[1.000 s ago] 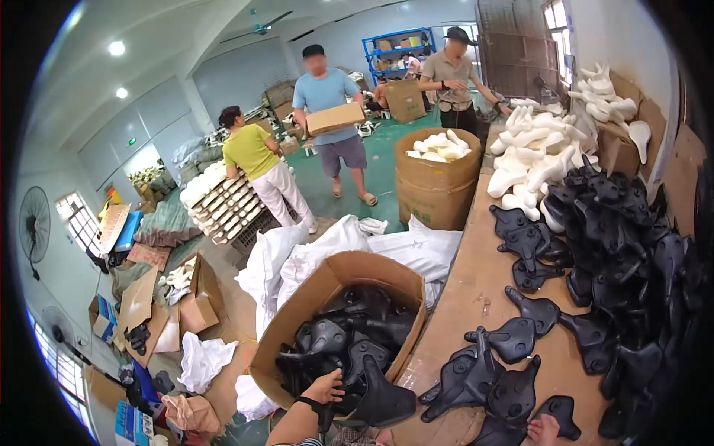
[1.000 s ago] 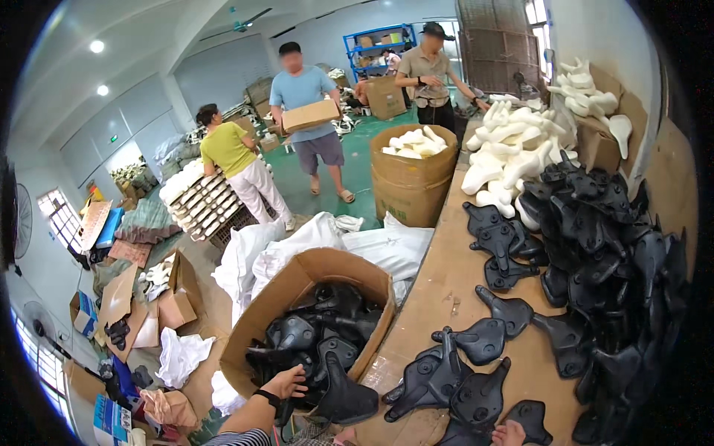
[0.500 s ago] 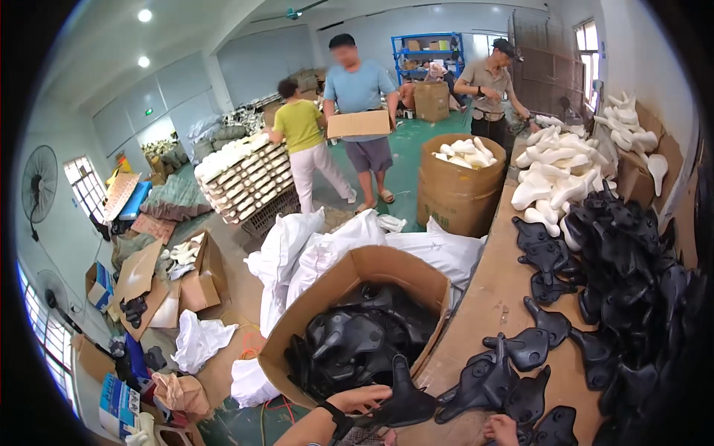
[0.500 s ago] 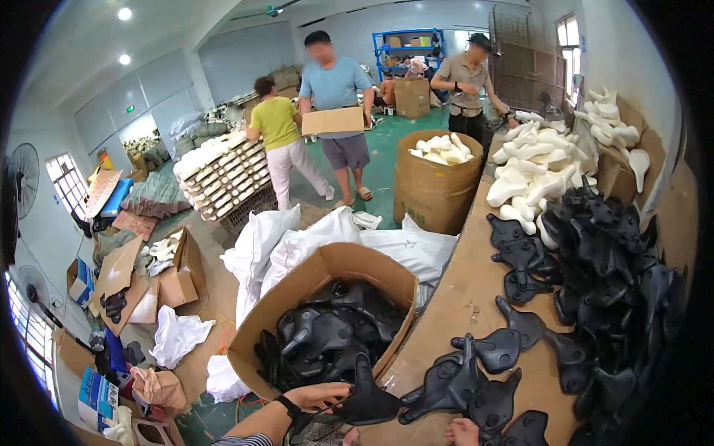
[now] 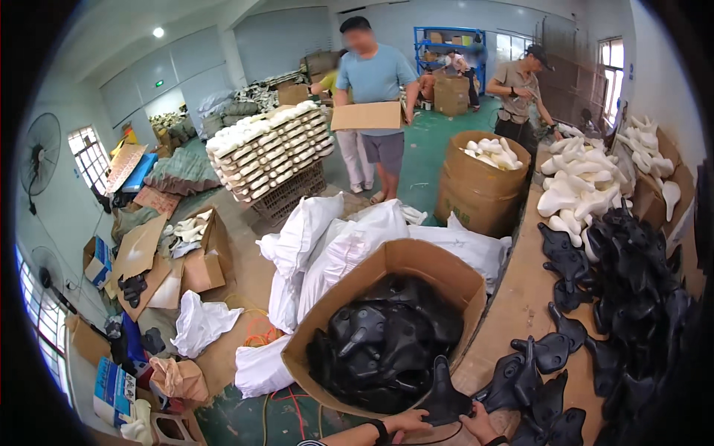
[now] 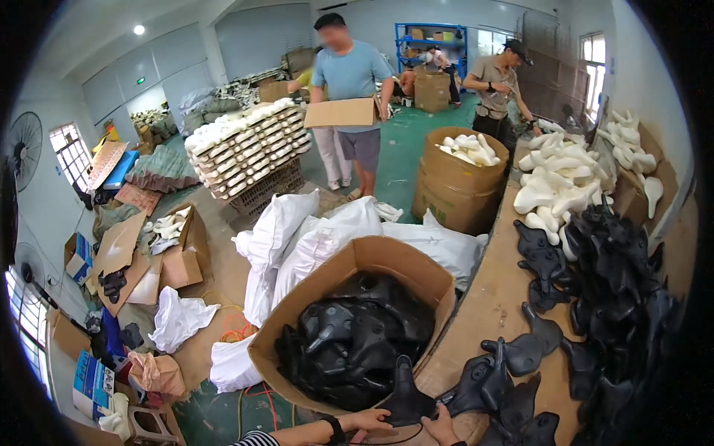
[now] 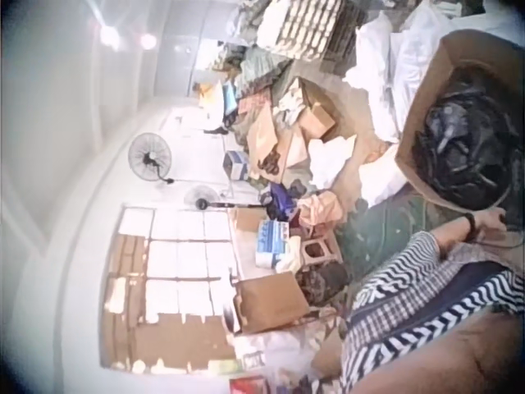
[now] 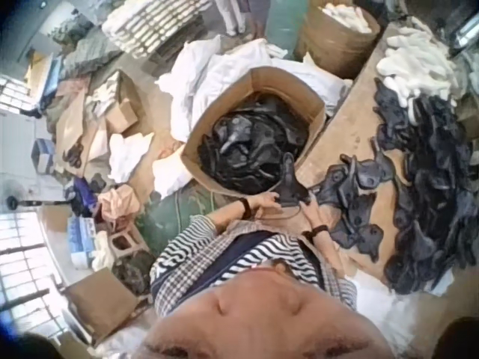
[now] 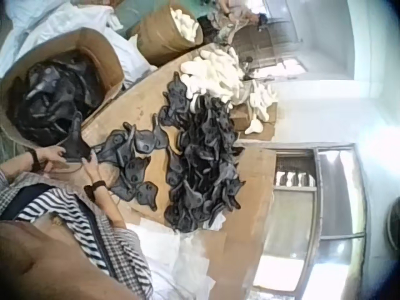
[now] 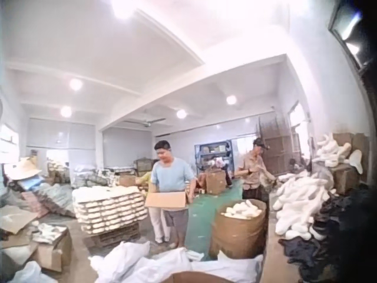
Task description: The person sorts black plastic parts from a large pile on a table into a cardboard box. They handle the parts by hand, picking them up and placing them into the box. Later, the person handles several white fabric bags on the floor, moving and arranging them.
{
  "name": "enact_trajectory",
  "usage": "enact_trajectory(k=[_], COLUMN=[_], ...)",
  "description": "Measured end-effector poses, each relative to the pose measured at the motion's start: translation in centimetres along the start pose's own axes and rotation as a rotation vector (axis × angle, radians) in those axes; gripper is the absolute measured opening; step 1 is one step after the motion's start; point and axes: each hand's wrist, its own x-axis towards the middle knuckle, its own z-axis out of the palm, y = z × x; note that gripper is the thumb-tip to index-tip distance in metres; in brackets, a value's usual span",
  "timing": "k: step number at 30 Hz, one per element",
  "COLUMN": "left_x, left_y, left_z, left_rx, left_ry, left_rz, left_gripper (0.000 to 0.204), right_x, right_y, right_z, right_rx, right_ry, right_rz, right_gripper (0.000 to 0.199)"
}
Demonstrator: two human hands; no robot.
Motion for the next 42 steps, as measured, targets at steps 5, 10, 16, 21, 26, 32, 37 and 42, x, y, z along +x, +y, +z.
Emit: enact_trajectory(k=[5,10,16,21,26,32,37,42], left_x=[-4.2,-9.3,-13.3,-15.2,-20.1,-28.9,-35.4,-37.9], left_y=[-1.2,-7.0,-13.5,-16.4,-17.8,-22.7,-26.3,-31.9], left_z=[-2.5,-2.3,-0.9,-0.4,-0.8,-1.0,-0.8,1.1], left_rx=[-0.265,-0.516,-0.308,-0.314,-0.286,-0.38,-0.431,-0.684], left_ry=[-0.002,0.28,0.486,0.497,0.592,0.681,0.815,0.946], left_rz=[-0.036,-0.145,-0.147,-0.181,-0.133,-0.291,-0.399,-0.505], left_gripper=[0.072,0.065,0.06,0.06,0.059,0.058,0.056,0.053], right_x=[4.2,1.4,-1.1,-1.9,-3.7,-7.5,-6.5,-4.3], right_y=[0.8,-9.8,-11.3,-5.4,-7.2,-16.3,-15.4,-14.1], right_z=[2.2,1.9,5.0,5.2,4.8,10.6,13.1,12.1], right_rx=[0.294,0.104,-0.456,-0.662,-0.677,-0.57,-0.912,-0.858], right_ry=[0.059,-0.086,-0.182,-0.061,-0.01,-0.032,-0.114,-0.112], right_rz=[0.181,-0.147,-0.176,-0.285,-0.254,-0.499,-0.42,-0.623], right_gripper=[0.055,0.074,0.078,0.072,0.07,0.08,0.064,0.02])
